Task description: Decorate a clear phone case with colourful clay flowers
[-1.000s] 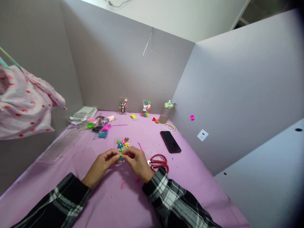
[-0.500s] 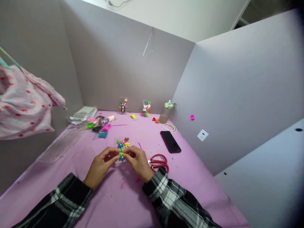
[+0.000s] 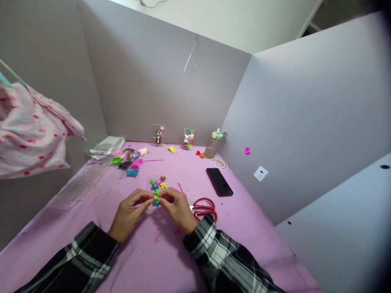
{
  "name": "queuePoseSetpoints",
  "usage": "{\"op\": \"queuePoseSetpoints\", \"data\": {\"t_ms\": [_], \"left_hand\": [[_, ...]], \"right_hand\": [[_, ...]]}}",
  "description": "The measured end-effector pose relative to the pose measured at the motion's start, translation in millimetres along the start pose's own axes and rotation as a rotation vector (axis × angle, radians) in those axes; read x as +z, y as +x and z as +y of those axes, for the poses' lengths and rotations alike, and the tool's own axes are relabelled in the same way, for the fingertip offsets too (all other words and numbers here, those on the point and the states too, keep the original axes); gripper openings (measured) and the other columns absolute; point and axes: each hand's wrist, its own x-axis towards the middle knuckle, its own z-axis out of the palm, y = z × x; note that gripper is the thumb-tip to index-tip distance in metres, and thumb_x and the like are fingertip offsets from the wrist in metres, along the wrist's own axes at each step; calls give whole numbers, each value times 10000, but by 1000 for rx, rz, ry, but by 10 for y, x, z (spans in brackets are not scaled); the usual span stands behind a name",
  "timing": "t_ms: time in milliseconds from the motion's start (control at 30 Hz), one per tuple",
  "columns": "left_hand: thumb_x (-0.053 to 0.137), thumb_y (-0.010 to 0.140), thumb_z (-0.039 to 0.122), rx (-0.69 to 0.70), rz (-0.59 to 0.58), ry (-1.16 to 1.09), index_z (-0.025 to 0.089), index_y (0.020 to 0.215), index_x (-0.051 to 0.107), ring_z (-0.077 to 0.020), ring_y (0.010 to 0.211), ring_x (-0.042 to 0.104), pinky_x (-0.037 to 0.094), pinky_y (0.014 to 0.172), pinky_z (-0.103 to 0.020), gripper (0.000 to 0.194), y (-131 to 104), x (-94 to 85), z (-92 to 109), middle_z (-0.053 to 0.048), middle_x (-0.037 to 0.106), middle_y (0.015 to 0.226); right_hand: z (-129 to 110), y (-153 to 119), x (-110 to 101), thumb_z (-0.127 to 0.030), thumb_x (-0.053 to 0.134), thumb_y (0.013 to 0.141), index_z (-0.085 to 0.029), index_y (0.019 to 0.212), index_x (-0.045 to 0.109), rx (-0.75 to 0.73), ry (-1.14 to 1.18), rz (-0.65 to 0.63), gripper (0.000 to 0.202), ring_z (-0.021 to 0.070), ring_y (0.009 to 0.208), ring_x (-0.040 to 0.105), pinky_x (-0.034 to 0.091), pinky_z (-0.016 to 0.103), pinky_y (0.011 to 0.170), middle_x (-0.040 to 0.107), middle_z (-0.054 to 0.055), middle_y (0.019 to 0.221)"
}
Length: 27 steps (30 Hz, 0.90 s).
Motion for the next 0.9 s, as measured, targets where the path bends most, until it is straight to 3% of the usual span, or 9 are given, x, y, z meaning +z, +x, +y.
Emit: {"op": "queuePoseSetpoints", "data": {"t_ms": [533, 800, 900], "left_hand": [[644, 878, 276, 188, 20, 66, 211, 875, 696, -175, 850, 635, 509, 781, -268, 83, -17, -6, -49, -18, 658, 868], [654, 866, 337, 41, 15, 44, 224, 921, 680, -173, 868, 646, 528, 806, -271, 129, -12, 11, -44, -7, 661, 905], [653, 866, 324, 65, -20, 48, 222, 922, 679, -173, 867, 651, 527, 815, -276, 120, -6, 16, -47, -5, 658, 903]], "right_hand": [[31, 10, -7, -185, 655, 849, -182, 829, 710, -14, -25, -10, 59, 109, 673, 513, 375, 221, 622, 620, -11, 777], [19, 19, -2, -198, 655, 857, -184, 823, 707, -6, -1, 12, 65, 112, 674, 528, 389, 224, 624, 622, -10, 778], [26, 15, 3, -200, 657, 856, -186, 826, 709, -8, -3, 9, 62, 112, 672, 526, 389, 226, 627, 624, -12, 777]]}}
